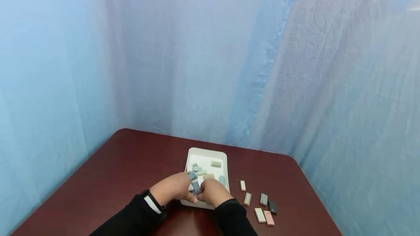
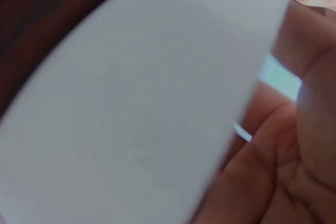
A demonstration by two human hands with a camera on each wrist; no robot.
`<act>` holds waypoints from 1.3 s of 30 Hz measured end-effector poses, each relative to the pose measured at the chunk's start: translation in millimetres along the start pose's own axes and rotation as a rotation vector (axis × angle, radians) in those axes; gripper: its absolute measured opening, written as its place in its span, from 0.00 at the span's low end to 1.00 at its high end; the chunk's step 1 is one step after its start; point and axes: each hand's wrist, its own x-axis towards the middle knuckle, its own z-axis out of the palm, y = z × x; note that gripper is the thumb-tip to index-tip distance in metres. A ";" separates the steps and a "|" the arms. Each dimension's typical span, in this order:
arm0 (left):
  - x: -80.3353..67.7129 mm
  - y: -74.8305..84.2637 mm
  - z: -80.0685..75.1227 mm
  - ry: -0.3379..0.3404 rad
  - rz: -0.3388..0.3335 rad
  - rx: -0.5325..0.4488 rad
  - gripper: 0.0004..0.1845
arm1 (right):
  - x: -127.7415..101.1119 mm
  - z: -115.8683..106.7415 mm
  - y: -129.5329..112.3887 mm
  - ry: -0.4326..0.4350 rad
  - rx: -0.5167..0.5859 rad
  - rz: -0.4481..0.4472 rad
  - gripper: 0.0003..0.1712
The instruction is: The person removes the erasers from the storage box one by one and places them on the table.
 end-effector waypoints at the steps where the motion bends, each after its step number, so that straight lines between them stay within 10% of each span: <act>1: 0.0 0.2 1.8 -0.004 0.001 -0.005 0.31 | -0.2 2.1 2.0 -0.005 0.011 0.008 0.15; 7: 0.2 1.2 5.0 0.016 -0.007 -0.042 0.30 | 1.5 9.3 12.9 -0.030 0.066 0.032 0.28; 39: 2.0 1.7 1.6 -0.019 -0.030 0.001 0.32 | -8.8 4.9 23.1 0.084 0.027 0.102 0.19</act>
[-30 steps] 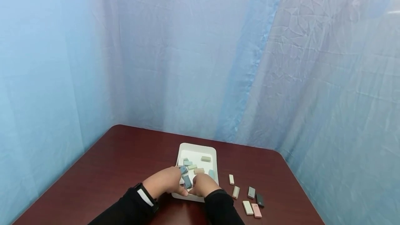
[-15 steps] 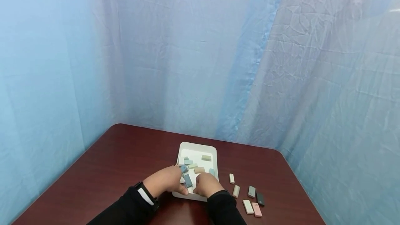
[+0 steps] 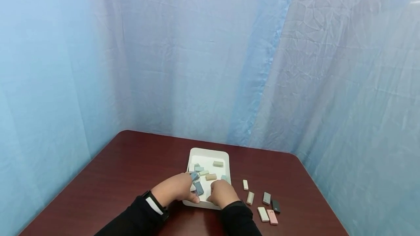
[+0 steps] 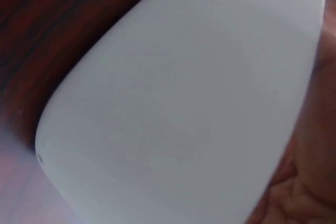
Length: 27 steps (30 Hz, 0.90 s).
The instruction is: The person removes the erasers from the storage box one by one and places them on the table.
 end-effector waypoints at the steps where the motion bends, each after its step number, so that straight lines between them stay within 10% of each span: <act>1: 0.3 0.2 0.3 0.001 0.001 -0.003 0.32 | -0.3 -0.5 0.0 0.000 0.001 0.005 0.19; 17: 4.9 -2.5 7.0 -0.003 -0.005 -0.025 0.32 | -3.3 -3.5 1.6 -0.010 0.000 -0.040 0.19; 27: 3.3 -0.6 4.1 0.006 -0.032 -0.072 0.32 | -25.7 -31.9 -1.6 0.131 0.038 -0.065 0.08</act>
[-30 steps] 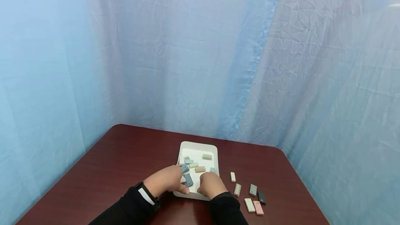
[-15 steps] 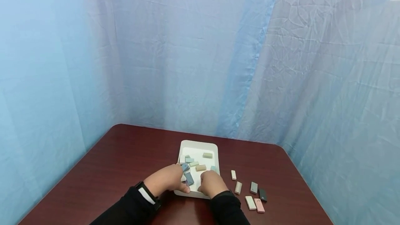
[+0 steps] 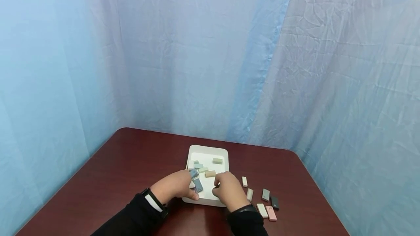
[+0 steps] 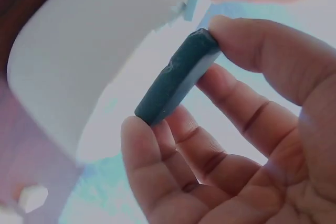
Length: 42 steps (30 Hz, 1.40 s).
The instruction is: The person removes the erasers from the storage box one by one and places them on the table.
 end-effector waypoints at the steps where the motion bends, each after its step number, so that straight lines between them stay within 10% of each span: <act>1: 0.3 0.2 0.0 0.001 -0.002 0.001 0.32 | -3.7 -4.2 0.3 0.004 0.002 0.020 0.08; 16: 1.6 -1.8 -0.7 0.018 0.005 0.010 0.35 | -61.5 -35.7 45.1 -0.012 -0.017 0.242 0.12; 24: 0.3 -0.8 1.1 0.003 -0.001 0.011 0.39 | -72.9 -29.8 64.1 -0.155 0.077 0.347 0.11; 42: 0.8 -0.4 2.3 0.013 0.026 0.047 0.37 | -78.7 -5.2 85.7 -0.168 0.023 0.281 0.14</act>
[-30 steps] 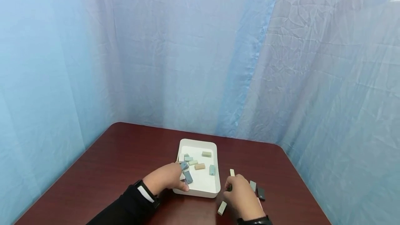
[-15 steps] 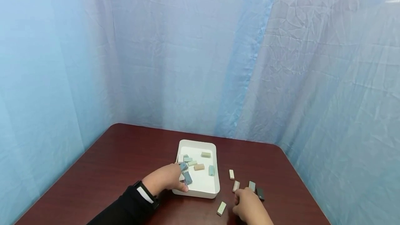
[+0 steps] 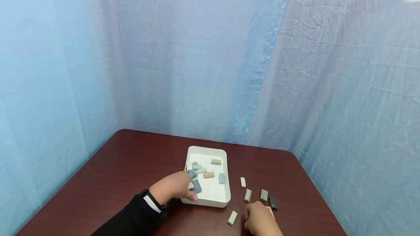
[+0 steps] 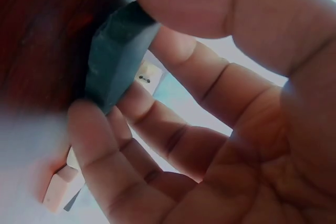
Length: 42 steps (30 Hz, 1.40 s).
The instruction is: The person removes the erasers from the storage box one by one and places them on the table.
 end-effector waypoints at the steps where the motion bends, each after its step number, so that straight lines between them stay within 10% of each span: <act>1: 0.2 -0.2 -0.1 0.002 0.004 0.004 0.37 | 0.1 0.1 -0.3 0.004 -0.007 -0.002 0.14; 27: -0.2 0.4 -2.3 -0.015 -0.025 -0.036 0.34 | 0.3 -8.6 -11.2 -0.057 -0.021 0.064 0.09; 42: -1.5 2.8 -3.6 -0.023 -0.061 -0.032 0.41 | 11.3 -26.6 -58.9 0.107 -0.121 -0.007 0.09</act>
